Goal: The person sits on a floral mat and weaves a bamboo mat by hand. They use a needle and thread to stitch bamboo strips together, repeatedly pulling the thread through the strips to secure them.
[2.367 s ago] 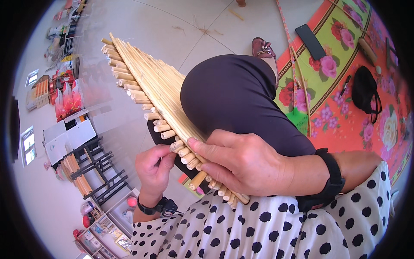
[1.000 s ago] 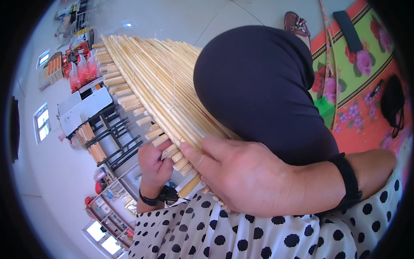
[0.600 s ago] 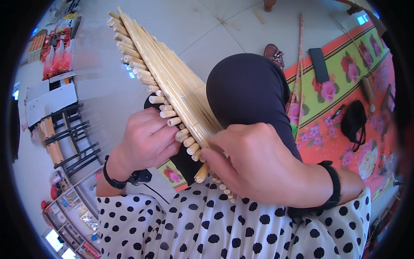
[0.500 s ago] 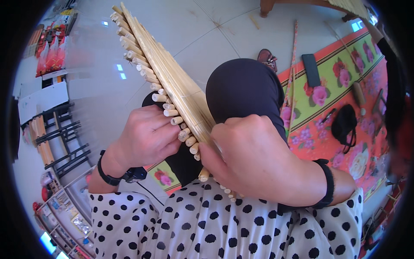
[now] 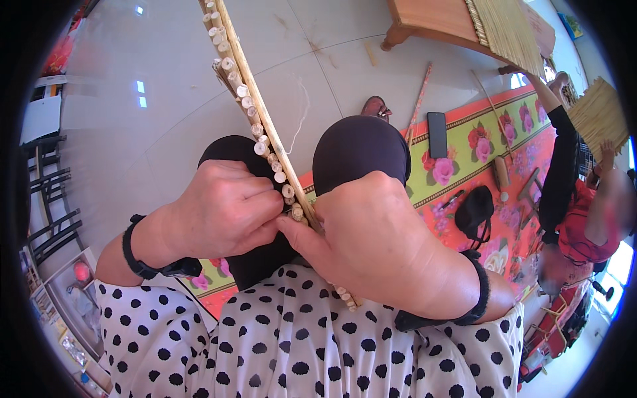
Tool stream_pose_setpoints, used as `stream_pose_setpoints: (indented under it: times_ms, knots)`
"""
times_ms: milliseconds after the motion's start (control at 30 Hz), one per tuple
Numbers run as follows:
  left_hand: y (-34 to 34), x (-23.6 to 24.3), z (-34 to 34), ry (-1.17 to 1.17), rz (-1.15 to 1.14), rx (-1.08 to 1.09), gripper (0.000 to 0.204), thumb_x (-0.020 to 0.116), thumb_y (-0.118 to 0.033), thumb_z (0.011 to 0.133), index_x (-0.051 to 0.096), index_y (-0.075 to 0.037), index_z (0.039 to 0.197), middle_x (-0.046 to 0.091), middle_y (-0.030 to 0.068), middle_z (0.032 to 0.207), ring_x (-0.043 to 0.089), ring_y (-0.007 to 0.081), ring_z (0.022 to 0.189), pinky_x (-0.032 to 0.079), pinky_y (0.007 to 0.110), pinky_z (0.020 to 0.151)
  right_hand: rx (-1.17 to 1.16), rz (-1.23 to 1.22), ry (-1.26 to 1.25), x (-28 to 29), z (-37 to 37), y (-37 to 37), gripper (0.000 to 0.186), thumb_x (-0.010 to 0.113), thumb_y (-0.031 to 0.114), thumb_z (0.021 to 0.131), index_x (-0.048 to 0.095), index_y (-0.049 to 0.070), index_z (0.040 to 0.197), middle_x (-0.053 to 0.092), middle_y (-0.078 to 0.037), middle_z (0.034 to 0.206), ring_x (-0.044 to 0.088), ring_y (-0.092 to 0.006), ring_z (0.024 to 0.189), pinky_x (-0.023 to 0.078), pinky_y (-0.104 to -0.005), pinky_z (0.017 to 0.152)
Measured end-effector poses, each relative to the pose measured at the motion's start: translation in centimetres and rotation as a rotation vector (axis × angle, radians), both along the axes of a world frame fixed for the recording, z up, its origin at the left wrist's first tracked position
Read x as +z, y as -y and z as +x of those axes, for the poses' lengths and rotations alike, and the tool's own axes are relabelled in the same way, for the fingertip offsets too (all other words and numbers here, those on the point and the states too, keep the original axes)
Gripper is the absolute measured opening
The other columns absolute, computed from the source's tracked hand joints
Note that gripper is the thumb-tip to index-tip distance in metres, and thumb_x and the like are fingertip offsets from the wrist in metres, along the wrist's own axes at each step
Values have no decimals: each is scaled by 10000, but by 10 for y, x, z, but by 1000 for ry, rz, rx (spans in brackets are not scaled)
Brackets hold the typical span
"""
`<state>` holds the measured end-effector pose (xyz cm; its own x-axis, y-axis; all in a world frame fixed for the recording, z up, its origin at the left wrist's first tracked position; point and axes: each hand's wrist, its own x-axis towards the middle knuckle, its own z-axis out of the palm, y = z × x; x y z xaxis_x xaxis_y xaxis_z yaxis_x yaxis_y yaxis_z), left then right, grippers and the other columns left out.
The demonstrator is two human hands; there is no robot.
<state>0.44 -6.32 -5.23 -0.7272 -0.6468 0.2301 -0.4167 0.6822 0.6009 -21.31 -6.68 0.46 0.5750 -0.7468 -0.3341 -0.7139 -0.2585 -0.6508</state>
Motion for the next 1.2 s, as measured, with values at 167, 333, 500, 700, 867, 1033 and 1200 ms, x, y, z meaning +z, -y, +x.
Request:
stream_pose_setpoints:
  times_ms: [167, 333, 500, 700, 867, 1033, 1200]
  knots:
    - [3, -6, 0, -29, -10, -26, 212, 752, -121, 648, 545, -90, 680, 522, 37, 605, 549, 229, 507, 437, 347, 509, 3, -32, -18, 5, 4, 1, 398, 762, 215, 853, 583, 0, 570, 495, -142, 478, 520, -343, 431, 409, -395, 431]
    - [10, -11, 6, -44, -14, -125, 217, 737, -107, 639, 522, -94, 659, 480, 35, 587, 524, 228, 488, 407, 352, 490, -3, -41, 7, 0, 3, 0, 389, 744, 187, 848, 561, -6, 564, 485, -157, 479, 515, -360, 430, 408, -411, 427]
    - [3, -6, 26, -17, -11, -183, 213, 725, -112, 655, 512, -96, 642, 459, 36, 562, 530, 213, 492, 427, 341, 485, -7, -94, -25, -1, -3, 4, 397, 715, 159, 849, 521, -9, 546, 464, -164, 473, 459, -351, 406, 387, -392, 416]
    - [-12, -4, 29, -69, 78, 6, 162, 726, -73, 743, 564, -77, 742, 506, 48, 599, 553, 211, 509, 446, 335, 491, -120, 41, -13, 3, -5, 5, 394, 706, 128, 872, 504, -35, 575, 468, -104, 456, 407, -166, 392, 346, -330, 409]
    - [-21, -1, 27, -339, 407, 205, 36, 636, 6, 910, 650, -24, 925, 674, 68, 743, 656, 186, 581, 512, 294, 528, -200, 131, -46, 3, -5, -1, 316, 732, 125, 871, 572, -46, 659, 559, -46, 486, 450, -41, 453, 358, -285, 419]
    - [-34, -6, 18, -458, 419, 331, 89, 691, -35, 871, 605, -47, 894, 627, 91, 711, 631, 284, 610, 496, 359, 534, -158, 160, -176, 8, 1, 4, 298, 715, 122, 879, 585, -51, 674, 566, -36, 507, 486, -28, 483, 365, -260, 434]
    - [-41, -10, 12, -412, 363, 316, 100, 668, -51, 882, 571, -44, 862, 601, 86, 711, 617, 295, 591, 485, 367, 509, -108, 122, -199, 10, 3, 6, 296, 670, 99, 895, 578, -50, 655, 558, -54, 500, 480, -44, 462, 359, -272, 427]
